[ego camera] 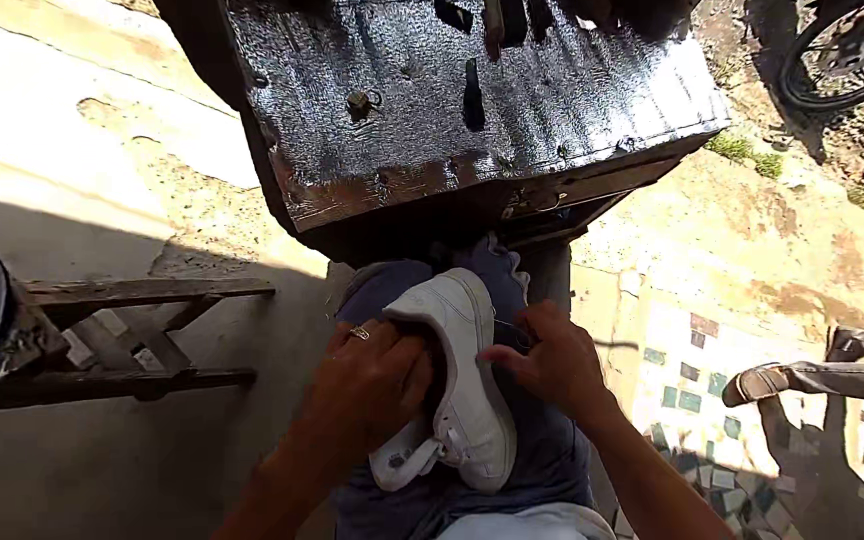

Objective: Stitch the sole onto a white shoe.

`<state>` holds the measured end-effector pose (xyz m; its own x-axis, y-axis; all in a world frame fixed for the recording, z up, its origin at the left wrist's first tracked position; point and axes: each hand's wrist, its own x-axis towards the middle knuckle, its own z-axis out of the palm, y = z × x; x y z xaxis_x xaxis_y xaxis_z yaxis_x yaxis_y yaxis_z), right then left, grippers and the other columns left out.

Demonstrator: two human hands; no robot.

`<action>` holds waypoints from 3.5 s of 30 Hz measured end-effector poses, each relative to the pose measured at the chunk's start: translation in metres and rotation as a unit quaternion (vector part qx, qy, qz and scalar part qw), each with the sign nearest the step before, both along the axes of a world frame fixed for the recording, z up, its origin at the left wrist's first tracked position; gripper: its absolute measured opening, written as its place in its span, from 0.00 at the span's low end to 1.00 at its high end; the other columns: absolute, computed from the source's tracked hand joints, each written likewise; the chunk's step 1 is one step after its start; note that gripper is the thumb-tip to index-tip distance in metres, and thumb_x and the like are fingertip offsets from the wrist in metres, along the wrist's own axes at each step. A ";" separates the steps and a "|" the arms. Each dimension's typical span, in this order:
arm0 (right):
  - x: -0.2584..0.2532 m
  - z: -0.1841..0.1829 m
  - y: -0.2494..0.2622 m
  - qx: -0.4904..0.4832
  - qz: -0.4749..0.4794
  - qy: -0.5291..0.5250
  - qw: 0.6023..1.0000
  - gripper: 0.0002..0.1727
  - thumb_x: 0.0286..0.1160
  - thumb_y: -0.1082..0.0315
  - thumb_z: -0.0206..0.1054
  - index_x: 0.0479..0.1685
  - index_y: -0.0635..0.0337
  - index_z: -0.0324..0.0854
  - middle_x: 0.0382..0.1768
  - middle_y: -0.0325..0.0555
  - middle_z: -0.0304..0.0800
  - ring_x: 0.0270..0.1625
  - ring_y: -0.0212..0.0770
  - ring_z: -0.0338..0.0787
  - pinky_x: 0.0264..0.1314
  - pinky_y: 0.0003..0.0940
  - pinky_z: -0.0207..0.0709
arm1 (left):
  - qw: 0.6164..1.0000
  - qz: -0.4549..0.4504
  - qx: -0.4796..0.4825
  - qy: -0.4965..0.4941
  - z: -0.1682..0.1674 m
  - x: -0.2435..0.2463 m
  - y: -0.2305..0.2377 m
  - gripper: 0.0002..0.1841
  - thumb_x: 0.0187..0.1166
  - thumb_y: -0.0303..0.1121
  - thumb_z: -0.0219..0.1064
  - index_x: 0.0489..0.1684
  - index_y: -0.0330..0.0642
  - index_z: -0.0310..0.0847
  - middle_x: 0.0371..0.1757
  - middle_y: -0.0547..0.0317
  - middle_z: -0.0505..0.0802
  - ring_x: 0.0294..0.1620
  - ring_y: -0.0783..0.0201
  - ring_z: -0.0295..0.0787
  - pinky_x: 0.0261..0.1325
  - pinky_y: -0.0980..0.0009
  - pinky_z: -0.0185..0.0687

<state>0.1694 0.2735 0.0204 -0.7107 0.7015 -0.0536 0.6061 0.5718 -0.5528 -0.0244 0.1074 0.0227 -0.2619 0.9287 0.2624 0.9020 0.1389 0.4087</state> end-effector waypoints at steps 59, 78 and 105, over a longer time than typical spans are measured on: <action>-0.038 0.038 0.048 -0.029 0.304 -0.090 0.948 0.11 0.82 0.58 0.59 0.36 0.47 0.84 0.21 0.33 0.79 0.21 0.34 0.81 0.18 0.35 0.70 | 0.671 -0.099 -0.170 -0.715 -0.001 -0.022 0.029 0.09 0.81 0.33 0.70 0.53 0.44 0.89 0.43 0.70 0.97 0.42 0.79 0.92 0.49 0.80 0.89; -0.018 0.035 0.022 0.136 0.286 -0.055 0.947 0.09 0.81 0.66 0.62 0.50 0.49 0.87 0.36 0.43 0.89 0.38 0.46 0.91 0.39 0.46 0.82 | 0.973 0.143 -0.154 -0.095 -0.007 -0.085 -0.097 0.25 0.83 0.57 0.60 0.66 0.52 0.87 0.48 0.51 0.93 0.39 0.51 0.91 0.41 0.44 0.85; -0.020 0.007 0.023 0.129 0.248 0.041 0.959 0.10 0.73 0.65 0.59 0.33 0.56 0.85 0.31 0.45 0.88 0.36 0.47 0.91 0.35 0.43 0.82 | 0.890 0.008 -0.190 -0.414 0.014 0.001 0.042 0.14 0.87 0.33 0.56 0.35 0.40 0.86 0.31 0.61 0.88 0.35 0.72 0.84 0.42 0.69 0.80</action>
